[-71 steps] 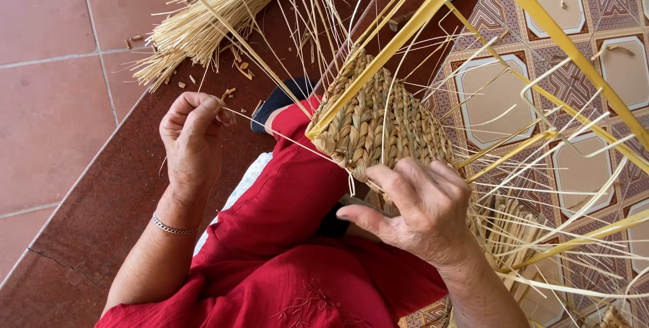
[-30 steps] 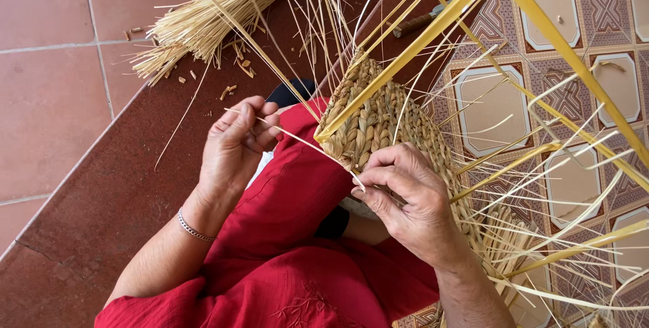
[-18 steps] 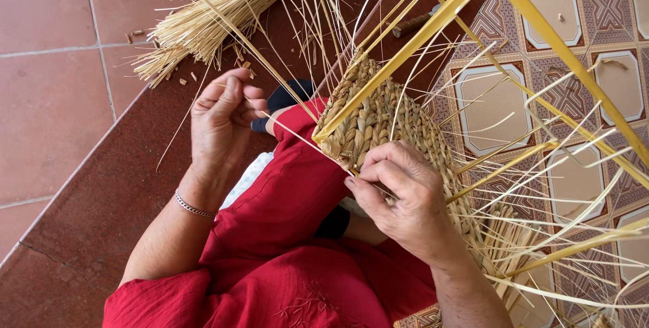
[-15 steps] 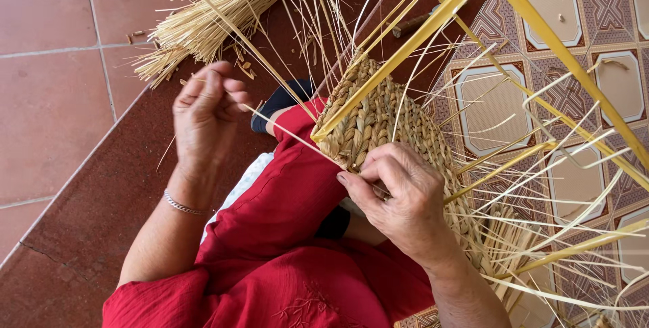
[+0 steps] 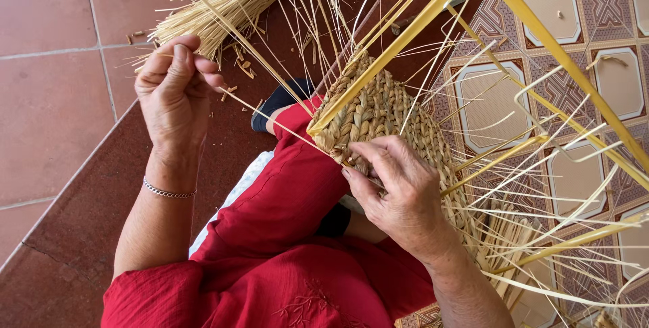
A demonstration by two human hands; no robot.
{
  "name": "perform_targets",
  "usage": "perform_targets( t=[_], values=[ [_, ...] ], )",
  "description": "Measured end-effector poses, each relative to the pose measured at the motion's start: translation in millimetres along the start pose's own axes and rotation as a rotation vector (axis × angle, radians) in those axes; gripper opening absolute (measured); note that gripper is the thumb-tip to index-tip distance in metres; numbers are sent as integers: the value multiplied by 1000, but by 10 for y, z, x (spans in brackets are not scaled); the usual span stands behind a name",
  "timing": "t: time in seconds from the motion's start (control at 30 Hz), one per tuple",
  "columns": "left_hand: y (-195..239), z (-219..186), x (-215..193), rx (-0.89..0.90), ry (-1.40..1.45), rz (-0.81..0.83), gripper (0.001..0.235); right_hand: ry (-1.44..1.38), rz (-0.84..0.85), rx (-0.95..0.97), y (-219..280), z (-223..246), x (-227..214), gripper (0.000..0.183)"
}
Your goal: The person weaves dried plant fibers into a rectangular basket frame, interlacing strands by hand and trimming excess with scissors. The basket gradually fills as the person works around the edges.
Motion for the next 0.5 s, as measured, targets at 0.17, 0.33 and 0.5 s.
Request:
perform_targets(
  t=[0.17,0.33,0.5],
  values=[
    [258,-690,174,191,-117,4,18,72,-18,-66,4,38,-32,24],
    [-16,-1244,745,471,-423,297,18,76,-7,-136,-52,73,-40,20],
    [-376,-1186,1550,657,-599,638,21,64,-22,-127,-86,146,-95,17]
  ],
)
Point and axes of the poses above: each hand's wrist, its own y-axis away from the middle knuckle, its own x-axis out of the palm, z = x × y, the point moved 5 cm from there along -y, towards the middle knuckle, and after that the axes turned 14 degrees about -y, right-handed, at the moved point
